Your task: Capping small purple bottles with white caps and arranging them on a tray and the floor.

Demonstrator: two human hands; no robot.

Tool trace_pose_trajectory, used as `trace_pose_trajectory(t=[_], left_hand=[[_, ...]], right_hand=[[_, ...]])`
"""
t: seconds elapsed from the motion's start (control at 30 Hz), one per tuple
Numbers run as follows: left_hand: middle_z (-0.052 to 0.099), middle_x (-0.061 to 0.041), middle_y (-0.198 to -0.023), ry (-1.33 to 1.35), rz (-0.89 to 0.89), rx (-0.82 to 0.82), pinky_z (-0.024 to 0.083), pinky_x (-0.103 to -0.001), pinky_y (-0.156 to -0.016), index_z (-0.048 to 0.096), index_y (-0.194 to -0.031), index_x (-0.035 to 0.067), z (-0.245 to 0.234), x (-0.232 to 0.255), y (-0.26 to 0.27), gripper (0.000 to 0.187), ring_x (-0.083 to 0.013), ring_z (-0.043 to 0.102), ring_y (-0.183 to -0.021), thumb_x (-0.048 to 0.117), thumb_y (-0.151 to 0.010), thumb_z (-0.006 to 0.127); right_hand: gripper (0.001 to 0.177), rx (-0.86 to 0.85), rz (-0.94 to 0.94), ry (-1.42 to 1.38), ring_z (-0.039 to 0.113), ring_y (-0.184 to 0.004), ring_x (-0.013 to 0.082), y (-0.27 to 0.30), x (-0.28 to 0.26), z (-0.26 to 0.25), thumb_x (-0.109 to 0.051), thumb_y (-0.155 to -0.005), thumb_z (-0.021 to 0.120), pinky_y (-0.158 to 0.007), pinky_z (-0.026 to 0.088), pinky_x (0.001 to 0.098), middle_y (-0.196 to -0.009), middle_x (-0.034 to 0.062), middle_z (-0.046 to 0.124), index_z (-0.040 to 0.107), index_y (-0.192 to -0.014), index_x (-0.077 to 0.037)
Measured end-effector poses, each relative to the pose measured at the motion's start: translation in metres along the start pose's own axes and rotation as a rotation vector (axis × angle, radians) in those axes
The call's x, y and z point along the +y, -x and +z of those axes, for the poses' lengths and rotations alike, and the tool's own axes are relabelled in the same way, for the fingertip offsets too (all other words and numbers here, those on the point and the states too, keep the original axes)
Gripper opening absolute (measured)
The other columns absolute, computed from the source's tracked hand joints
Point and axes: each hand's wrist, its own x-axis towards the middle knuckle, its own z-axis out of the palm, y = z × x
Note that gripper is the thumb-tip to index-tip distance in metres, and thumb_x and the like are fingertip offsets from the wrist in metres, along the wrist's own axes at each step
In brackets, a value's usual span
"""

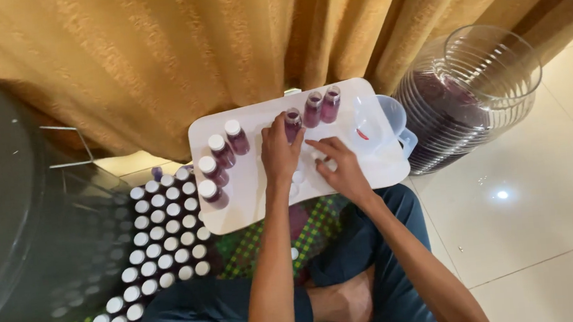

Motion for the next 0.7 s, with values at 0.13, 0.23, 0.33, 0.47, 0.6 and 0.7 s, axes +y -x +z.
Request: trace_pose_trajectory(t=[0.13, 0.23, 0.33, 0.47, 0.6, 0.7], left_hand=[[0.07, -0.011, -0.124, -0.038, 0.051, 0.054, 0.053, -0.044, -0.095, 0.057, -0.138, 0.012, -0.027, -0.012, 0.034, 0.054, -0.0309, 0.061, -0.113, 0.035, -0.093, 0.075], [0.071, -0.012, -0.117, 0.031, 0.042, 0.035, 0.054, -0.042, -0.093, 0.058, -0.135, 0.008, -0.057, -0.006, 0.067, 0.051, -0.0302, 0.061, -0.109, 0.03, -0.092, 0.075], [0.072, -0.012, -0.112, 0.004, 0.062, 0.075, 0.055, -0.039, -0.09, 0.06, -0.132, 0.008, -0.073, -0.012, 0.085, 0.051, -0.0286, 0.062, -0.106, 0.027, -0.088, 0.079], [0.072, -0.007, -0.105, 0.041, 0.093, 0.084, 0.056, -0.036, -0.089, 0.063, -0.13, 0.011, -0.073, -0.03, 0.094, 0.055, -0.0244, 0.062, -0.104, 0.029, -0.081, 0.082], [0.071, -0.009, -0.098, 0.125, 0.05, 0.023, 0.055, -0.037, -0.09, 0.063, -0.129, 0.01, -0.071, -0.037, 0.094, 0.053, -0.0254, 0.061, -0.105, 0.028, -0.082, 0.081], [0.07, -0.009, -0.097, 0.116, -0.003, -0.016, 0.056, -0.038, -0.09, 0.063, -0.128, 0.012, -0.071, -0.038, 0.092, 0.054, -0.0236, 0.06, -0.108, 0.03, -0.08, 0.079]], right_hand=[[0.034, 0.137, 0.053, -0.187, 0.066, -0.094, 0.0244, -0.014, -0.029, 0.005, 0.004, -0.088, 0.068, -0.083, 0.06, 0.0357, -0.108, 0.011, 0.063, 0.077, -0.118, -0.009], [0.026, 0.216, 0.13, -0.436, 0.068, -0.102, 0.0255, -0.019, -0.049, 0.019, 0.009, -0.089, 0.072, -0.098, 0.055, 0.0406, -0.107, 0.0123, 0.068, 0.07, -0.111, -0.004], [0.021, 0.146, 0.051, -0.563, 0.069, -0.11, 0.021, -0.024, -0.072, 0.035, 0.008, -0.088, 0.075, -0.103, 0.052, 0.0388, -0.117, 0.0137, 0.071, 0.066, -0.104, -0.003], [0.024, -0.008, -0.06, -0.489, 0.071, -0.111, 0.0248, -0.023, -0.088, 0.047, 0.008, -0.088, 0.072, -0.102, 0.053, 0.041, -0.116, 0.0155, 0.074, 0.071, -0.11, -0.002], [0.027, -0.136, -0.161, -0.38, 0.07, -0.113, 0.0289, -0.02, -0.097, 0.043, 0.009, -0.093, 0.063, -0.101, 0.052, 0.0456, -0.117, 0.0153, 0.073, 0.073, -0.116, -0.003], [0.031, -0.183, -0.232, -0.372, 0.066, -0.118, 0.0358, -0.02, -0.099, 0.037, 0.012, -0.097, 0.054, -0.102, 0.049, 0.0508, -0.121, 0.0188, 0.071, 0.071, -0.119, -0.001]])
